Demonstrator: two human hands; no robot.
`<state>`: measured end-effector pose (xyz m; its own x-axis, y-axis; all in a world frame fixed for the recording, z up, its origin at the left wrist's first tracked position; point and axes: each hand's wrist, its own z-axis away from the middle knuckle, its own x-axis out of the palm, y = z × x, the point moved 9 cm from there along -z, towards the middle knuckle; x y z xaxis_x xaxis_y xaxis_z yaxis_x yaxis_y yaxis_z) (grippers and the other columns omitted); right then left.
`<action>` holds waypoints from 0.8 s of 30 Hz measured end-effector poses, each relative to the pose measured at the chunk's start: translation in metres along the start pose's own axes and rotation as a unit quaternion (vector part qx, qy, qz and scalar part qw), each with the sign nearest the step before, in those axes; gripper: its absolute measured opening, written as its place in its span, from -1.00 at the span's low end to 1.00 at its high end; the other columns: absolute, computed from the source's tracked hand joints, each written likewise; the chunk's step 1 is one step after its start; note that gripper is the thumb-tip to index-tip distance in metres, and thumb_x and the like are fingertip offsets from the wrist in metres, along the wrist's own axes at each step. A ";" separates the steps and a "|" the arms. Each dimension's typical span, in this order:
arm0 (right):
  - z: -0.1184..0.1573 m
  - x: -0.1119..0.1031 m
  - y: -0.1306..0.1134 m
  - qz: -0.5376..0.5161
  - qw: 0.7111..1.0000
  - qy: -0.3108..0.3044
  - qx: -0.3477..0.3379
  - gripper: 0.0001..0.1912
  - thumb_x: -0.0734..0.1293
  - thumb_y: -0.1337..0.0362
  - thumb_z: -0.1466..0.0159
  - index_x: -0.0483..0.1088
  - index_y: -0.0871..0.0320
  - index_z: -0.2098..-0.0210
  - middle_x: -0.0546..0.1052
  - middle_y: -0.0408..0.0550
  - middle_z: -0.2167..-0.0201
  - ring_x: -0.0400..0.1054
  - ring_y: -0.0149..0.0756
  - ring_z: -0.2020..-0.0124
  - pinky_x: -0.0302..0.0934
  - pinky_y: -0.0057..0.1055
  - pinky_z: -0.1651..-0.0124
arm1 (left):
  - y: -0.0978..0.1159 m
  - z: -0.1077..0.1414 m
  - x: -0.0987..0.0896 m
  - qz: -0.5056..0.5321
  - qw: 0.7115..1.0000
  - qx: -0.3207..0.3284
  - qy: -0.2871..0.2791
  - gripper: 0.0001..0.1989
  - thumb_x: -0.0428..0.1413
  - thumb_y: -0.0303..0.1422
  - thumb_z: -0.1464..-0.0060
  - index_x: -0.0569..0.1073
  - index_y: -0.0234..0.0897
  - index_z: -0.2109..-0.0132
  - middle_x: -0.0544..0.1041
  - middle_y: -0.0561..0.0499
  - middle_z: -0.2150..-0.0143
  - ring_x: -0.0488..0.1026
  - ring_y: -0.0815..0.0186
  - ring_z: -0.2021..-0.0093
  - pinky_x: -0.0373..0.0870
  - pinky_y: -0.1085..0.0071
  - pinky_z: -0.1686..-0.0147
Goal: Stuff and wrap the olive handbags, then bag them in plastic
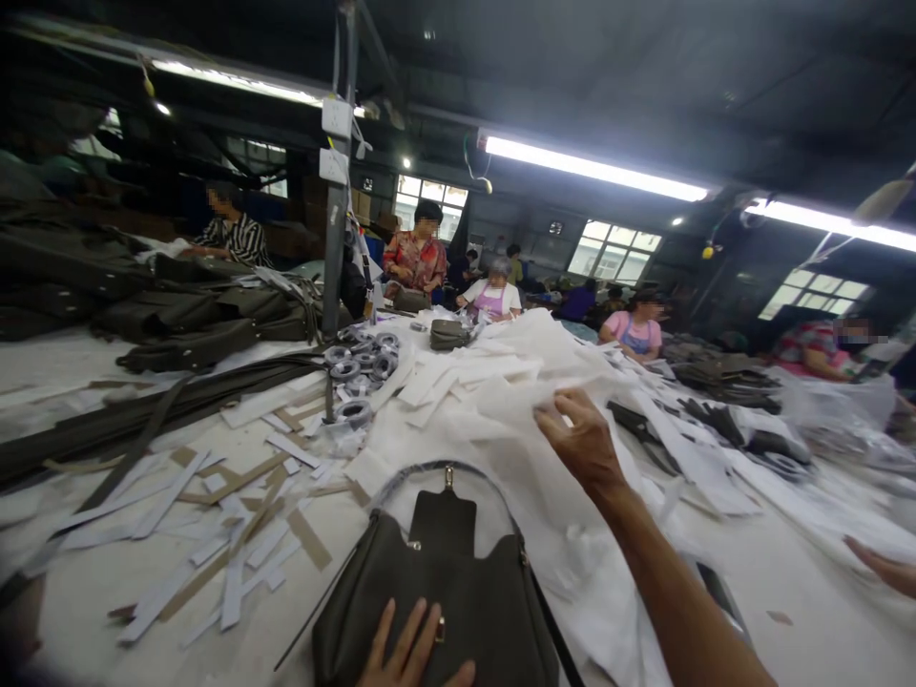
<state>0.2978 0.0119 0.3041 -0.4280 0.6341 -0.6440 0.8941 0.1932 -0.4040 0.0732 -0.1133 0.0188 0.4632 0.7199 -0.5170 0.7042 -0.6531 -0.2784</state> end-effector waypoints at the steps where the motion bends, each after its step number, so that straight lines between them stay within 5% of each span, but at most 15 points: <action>1: 0.008 -0.001 -0.032 0.028 0.995 -0.022 -0.088 -0.81 0.30 0.14 -0.19 0.37 0.14 0.42 0.49 0.09 0.10 0.41 -0.10 0.07 0.32 -0.22 -0.03 | 0.000 -0.004 -0.008 0.014 0.999 0.031 -0.013 -0.42 0.20 -0.14 -0.16 0.24 0.17 -0.28 0.57 -0.01 -0.04 0.46 0.15 -0.10 0.05 -0.09 -0.31; 4: 0.083 0.042 -0.095 0.062 0.947 -0.191 -0.250 -0.83 0.17 0.45 -0.23 0.37 0.17 0.31 0.41 0.18 -0.07 0.33 -0.14 -0.11 0.30 -0.26 -0.11 | -0.006 -0.013 -0.014 0.084 0.990 0.037 -0.105 -0.15 0.12 0.17 -0.04 0.05 0.06 -0.38 0.47 -0.20 -0.15 0.38 -0.01 -0.18 0.03 -0.24 -0.25; 6: 0.154 0.087 -0.104 0.080 0.910 -0.305 -0.271 -0.66 0.14 0.59 -0.14 0.39 0.22 0.18 0.45 0.19 -0.06 0.34 -0.16 -0.13 0.33 -0.34 -0.09 | -0.008 -0.015 -0.011 0.129 0.980 0.019 -0.152 -0.11 0.09 0.22 -0.01 0.04 0.03 -0.38 0.41 -0.23 -0.22 0.33 -0.07 -0.22 0.10 -0.27 -0.21; 8: 0.217 0.129 -0.089 0.132 0.891 -0.368 -0.233 -0.58 0.16 0.62 -0.12 0.41 0.21 0.10 0.53 0.13 0.03 0.45 -0.19 0.02 0.41 -0.41 0.08 | -0.007 -0.014 -0.011 0.152 0.975 0.010 -0.159 -0.29 0.12 0.04 -0.14 0.12 0.01 -0.36 0.38 -0.17 -0.25 0.31 -0.03 -0.24 0.16 -0.22 -0.22; 11: 0.269 0.162 -0.065 0.221 0.895 -0.323 -0.212 -0.41 0.19 0.61 -0.17 0.31 0.16 -0.16 0.52 0.13 -0.05 0.45 -0.09 -0.01 0.43 -0.29 0.02 | -0.007 -0.008 -0.016 0.156 0.978 0.012 -0.138 -0.54 0.02 -0.39 -0.27 0.27 -0.20 -0.29 0.40 -0.15 -0.24 0.35 0.12 -0.23 0.28 0.04 -0.23; 15: 0.284 0.171 -0.058 0.279 0.896 -0.273 -0.212 -0.38 0.23 0.56 -0.19 0.28 0.13 -0.23 0.45 0.17 -0.15 0.43 0.10 -0.04 0.42 -0.07 0.00 | -0.018 0.006 -0.035 0.179 0.978 0.002 -0.110 -0.58 -0.13 -0.57 -0.26 0.33 -0.43 -0.22 0.49 -0.23 -0.14 0.43 0.20 -0.15 0.42 0.27 -0.14; 19: 0.281 0.165 -0.063 0.290 0.895 -0.273 -0.201 -0.41 0.22 0.55 -0.20 0.32 0.15 -0.20 0.40 0.15 -0.21 0.40 0.14 -0.07 0.41 0.01 0.00 | -0.036 0.013 -0.058 0.200 0.977 -0.054 -0.043 -0.59 -0.18 -0.57 -0.27 0.42 -0.34 -0.13 0.59 -0.13 0.04 0.52 0.24 -0.01 0.49 0.32 -0.03; 24: 0.279 0.167 -0.066 0.296 0.894 -0.285 -0.180 -0.44 0.20 0.56 -0.21 0.34 0.23 -0.19 0.33 0.22 -0.25 0.35 0.22 -0.12 0.38 0.15 0.01 | -0.041 0.008 -0.058 0.214 0.974 -0.068 -0.036 -0.59 -0.19 -0.61 -0.23 0.48 -0.34 -0.02 0.61 -0.11 0.17 0.56 0.25 0.15 0.54 0.33 0.11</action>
<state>0.1308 -0.1043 0.0420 0.2281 0.2411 -0.9433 0.9269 0.2428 0.2862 0.0128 -0.1299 0.0538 0.6954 0.3665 -0.6181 0.5216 -0.8491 0.0834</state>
